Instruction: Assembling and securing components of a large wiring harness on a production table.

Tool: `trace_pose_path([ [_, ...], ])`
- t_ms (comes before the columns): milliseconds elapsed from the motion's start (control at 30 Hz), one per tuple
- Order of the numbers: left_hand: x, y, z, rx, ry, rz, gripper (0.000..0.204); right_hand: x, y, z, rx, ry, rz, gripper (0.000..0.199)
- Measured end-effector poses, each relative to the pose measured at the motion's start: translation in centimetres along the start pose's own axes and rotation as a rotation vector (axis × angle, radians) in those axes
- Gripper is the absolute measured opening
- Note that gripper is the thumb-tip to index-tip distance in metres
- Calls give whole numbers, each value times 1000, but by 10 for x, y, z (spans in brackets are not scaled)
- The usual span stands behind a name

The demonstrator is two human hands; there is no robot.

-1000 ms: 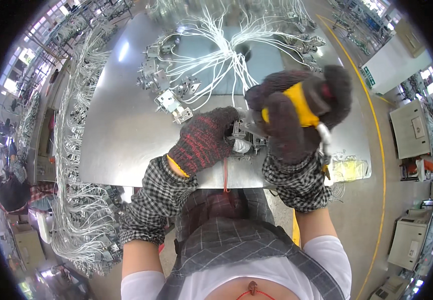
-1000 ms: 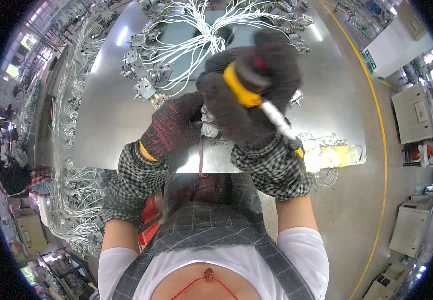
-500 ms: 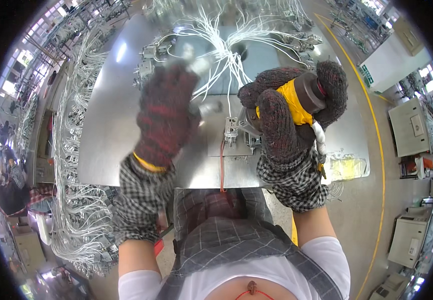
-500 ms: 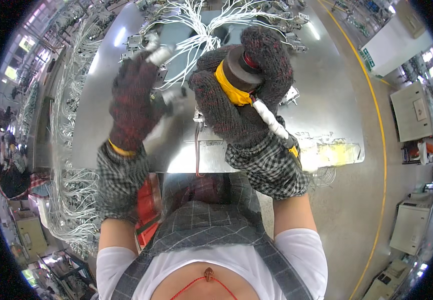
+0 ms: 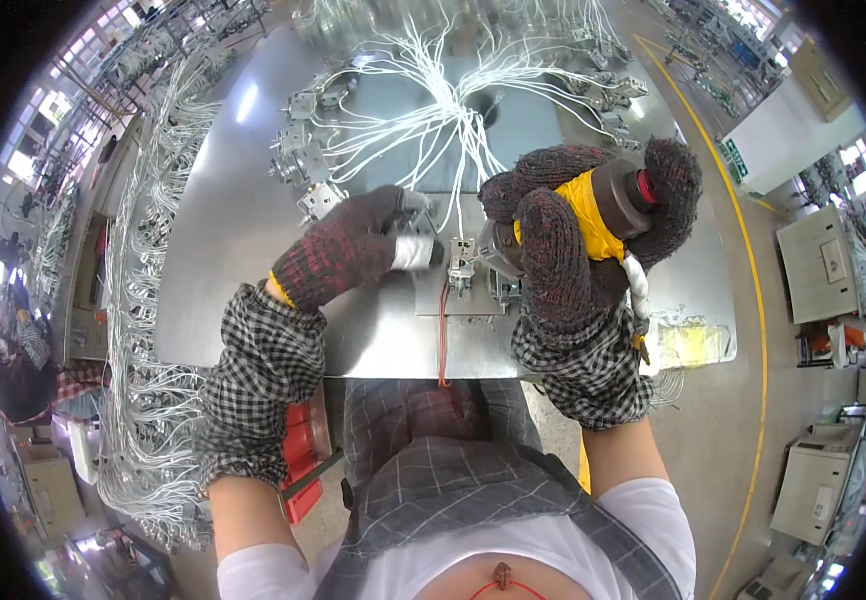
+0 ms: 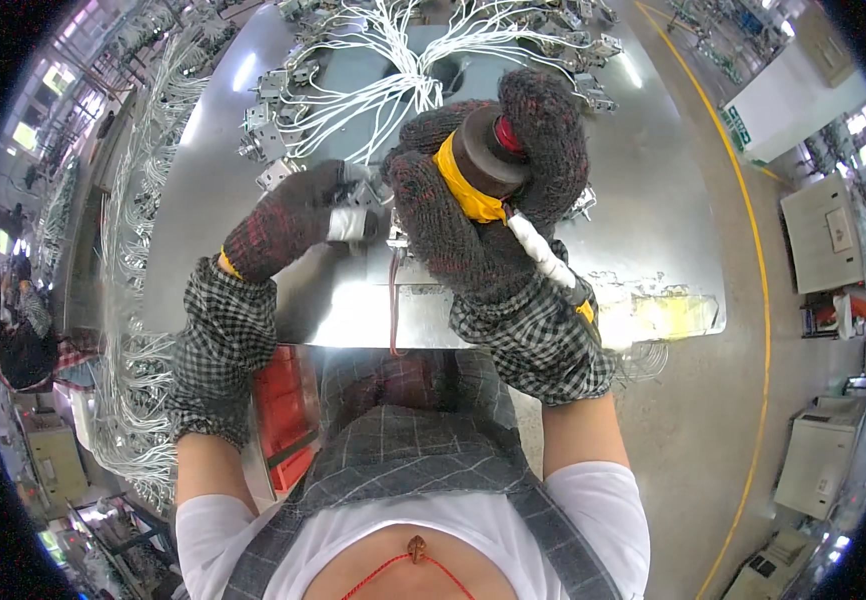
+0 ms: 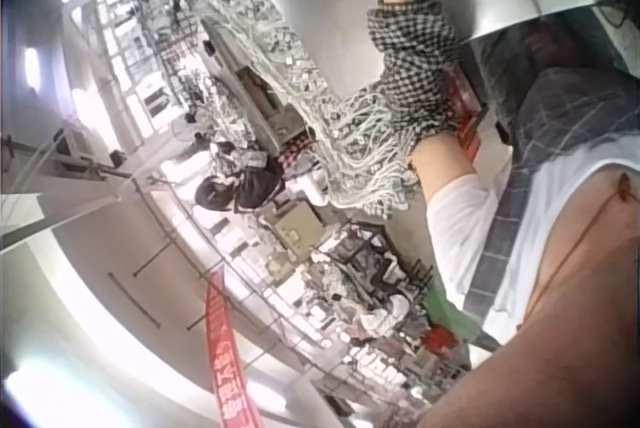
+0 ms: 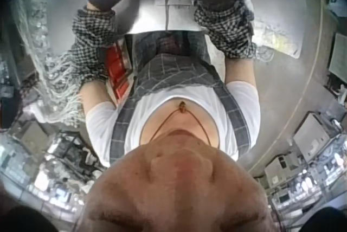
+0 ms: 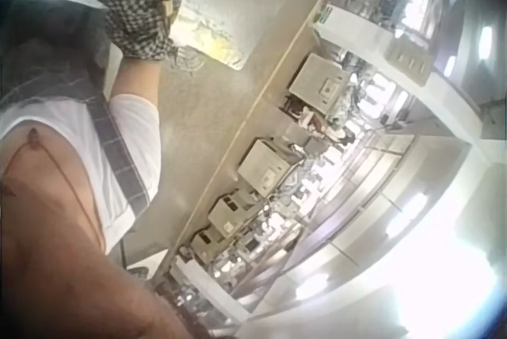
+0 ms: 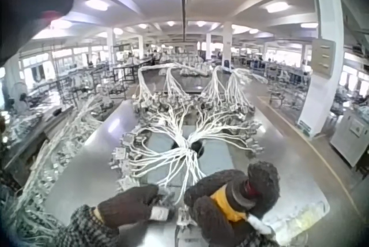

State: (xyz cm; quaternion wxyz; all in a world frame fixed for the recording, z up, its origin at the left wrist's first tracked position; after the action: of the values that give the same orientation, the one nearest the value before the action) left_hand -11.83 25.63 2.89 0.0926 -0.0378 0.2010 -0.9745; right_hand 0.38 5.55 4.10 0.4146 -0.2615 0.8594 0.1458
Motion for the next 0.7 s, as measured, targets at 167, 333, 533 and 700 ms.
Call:
trace_pose_path([
  [167,28,15,-13,-183,217,54,53,0,4,1,-21,-88,-4,87],
  [333,32,31,-36,-67,68,77,74,-5,6,-3,-31,-93,-42,85],
  [533,34,29,-45,-36,120,105,74,-11,11,-4,-2,-104,49,88],
  [700,33,38,-15,41,-73,176,74,-15,3,1,-394,41,83,71],
])
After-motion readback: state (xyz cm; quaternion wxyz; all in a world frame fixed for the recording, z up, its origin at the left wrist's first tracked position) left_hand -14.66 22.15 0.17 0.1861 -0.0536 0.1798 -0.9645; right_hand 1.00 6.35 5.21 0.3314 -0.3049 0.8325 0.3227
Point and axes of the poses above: each hand's wrist, its own x-axis away from the middle knuckle, its own y-axis out of the palm, z = x × y, the point moved 1 cm from there along -x, towards the middle knuckle, and after that the axes turned 1 degree about x, right-handed, at the moved point
